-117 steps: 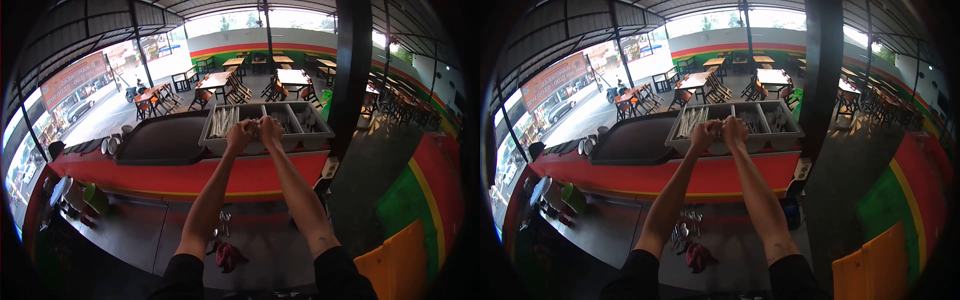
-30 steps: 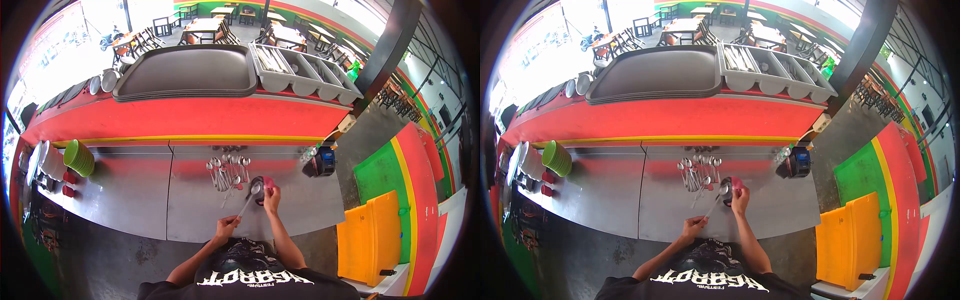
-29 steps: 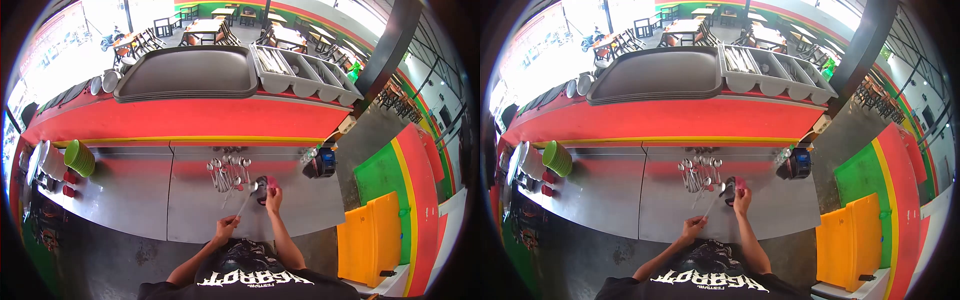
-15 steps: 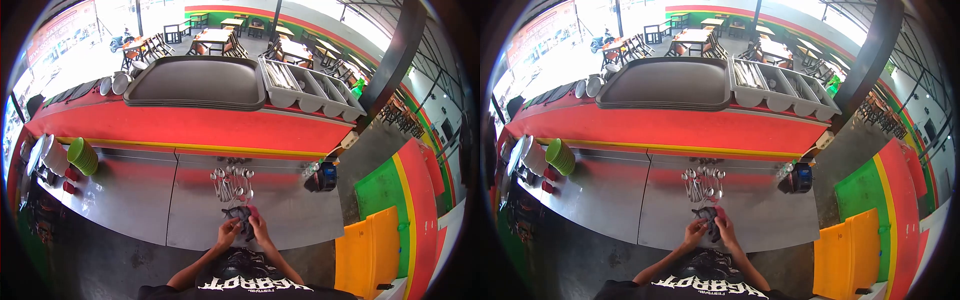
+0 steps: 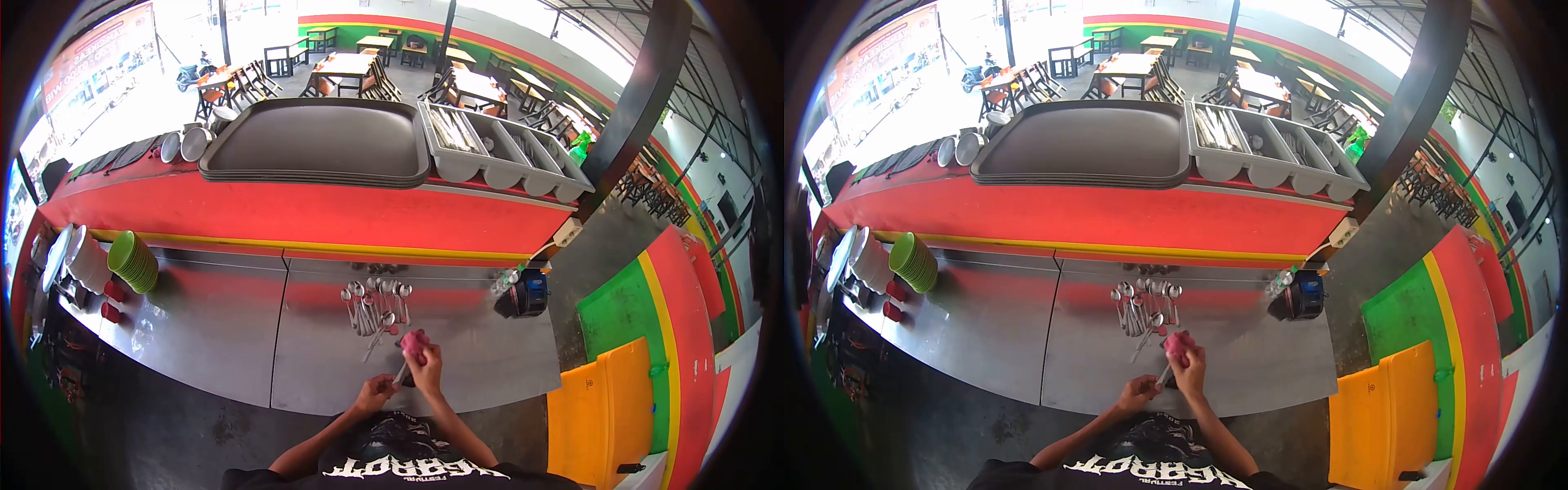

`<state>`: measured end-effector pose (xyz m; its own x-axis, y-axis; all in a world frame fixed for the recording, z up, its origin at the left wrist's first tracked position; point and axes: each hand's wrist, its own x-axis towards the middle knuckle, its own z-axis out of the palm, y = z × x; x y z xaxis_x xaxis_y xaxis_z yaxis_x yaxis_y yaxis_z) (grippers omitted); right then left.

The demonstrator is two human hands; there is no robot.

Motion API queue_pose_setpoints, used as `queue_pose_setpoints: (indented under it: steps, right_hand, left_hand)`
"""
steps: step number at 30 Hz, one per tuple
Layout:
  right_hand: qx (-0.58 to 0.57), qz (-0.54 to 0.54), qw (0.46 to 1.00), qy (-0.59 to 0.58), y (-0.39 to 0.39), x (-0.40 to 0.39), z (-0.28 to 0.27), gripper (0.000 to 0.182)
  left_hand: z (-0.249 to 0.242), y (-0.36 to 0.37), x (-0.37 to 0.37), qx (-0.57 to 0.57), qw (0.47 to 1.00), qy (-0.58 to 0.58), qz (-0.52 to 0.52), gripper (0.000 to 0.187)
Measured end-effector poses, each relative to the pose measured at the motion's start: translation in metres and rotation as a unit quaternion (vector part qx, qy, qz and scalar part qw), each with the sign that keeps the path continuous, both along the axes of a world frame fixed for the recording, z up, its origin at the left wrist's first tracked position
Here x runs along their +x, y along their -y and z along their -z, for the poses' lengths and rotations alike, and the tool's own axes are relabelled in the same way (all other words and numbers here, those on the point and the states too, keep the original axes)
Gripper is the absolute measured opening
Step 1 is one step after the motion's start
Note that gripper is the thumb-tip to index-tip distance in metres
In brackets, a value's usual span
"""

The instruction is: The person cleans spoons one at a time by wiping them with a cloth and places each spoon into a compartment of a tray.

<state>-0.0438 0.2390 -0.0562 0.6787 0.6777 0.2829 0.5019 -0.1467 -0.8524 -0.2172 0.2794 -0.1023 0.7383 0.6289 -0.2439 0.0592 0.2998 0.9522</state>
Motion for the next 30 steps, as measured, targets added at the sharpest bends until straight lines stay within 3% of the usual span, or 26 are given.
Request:
queue_pose_setpoints:
  steps: [8, 12, 15, 16, 19, 20, 23, 25, 26, 28, 30]
  right_hand:
    - [0.028, 0.03, 0.996, 0.083, -0.022, 0.048, 0.001, 0.028]
    - [0.067, 0.103, 0.992, -0.036, -0.021, 0.064, 0.007, 0.023]
    - [0.069, 0.091, 0.984, -0.139, -0.017, 0.083, 0.021, 0.024]
    - [0.112, 0.064, 0.97, -0.206, -0.014, 0.082, 0.017, 0.031]
    - [0.101, 0.014, 0.94, -0.327, -0.001, 0.075, -0.001, 0.037]
    - [0.074, -0.011, 0.929, -0.362, 0.003, 0.08, 0.018, 0.037]
    - [0.029, -0.129, 0.845, -0.518, 0.017, 0.057, 0.005, 0.039]
    - [0.031, -0.137, 0.815, -0.562, 0.021, 0.033, -0.002, 0.037]
    - [0.032, -0.141, 0.799, -0.584, 0.021, 0.023, -0.003, 0.037]
    - [0.01, -0.132, 0.844, -0.52, 0.021, 0.011, 0.002, 0.036]
    - [-0.021, -0.115, 0.869, -0.481, 0.021, 0.005, -0.002, 0.038]
  left_hand:
    - [-0.017, -0.003, 0.003, 0.039, 0.999, -0.002, -0.01, 0.033]
    - [-0.015, -0.005, 0.001, 0.043, 0.999, -0.01, -0.015, 0.034]
    - [-0.015, -0.011, 0.001, 0.028, 0.999, -0.017, -0.032, 0.035]
    - [-0.017, -0.013, 0.002, 0.021, 0.999, -0.02, -0.039, 0.036]
    - [-0.027, -0.015, 0.008, 0.013, 0.997, 0.008, -0.074, 0.036]
    - [-0.027, -0.016, 0.009, -0.009, 0.998, 0.018, -0.059, 0.037]
    - [-0.014, -0.02, 0.013, -0.051, 0.998, 0.043, -0.008, 0.036]
    - [-0.008, -0.019, 0.015, -0.047, 0.997, 0.055, 0.036, 0.032]
    - [-0.007, -0.019, 0.016, 0.02, 0.998, 0.035, 0.055, 0.028]
    - [-0.001, -0.018, 0.016, 0.156, 0.983, -0.008, 0.093, 0.022]
    - [0.001, -0.014, 0.017, 0.194, 0.977, -0.046, 0.069, 0.019]
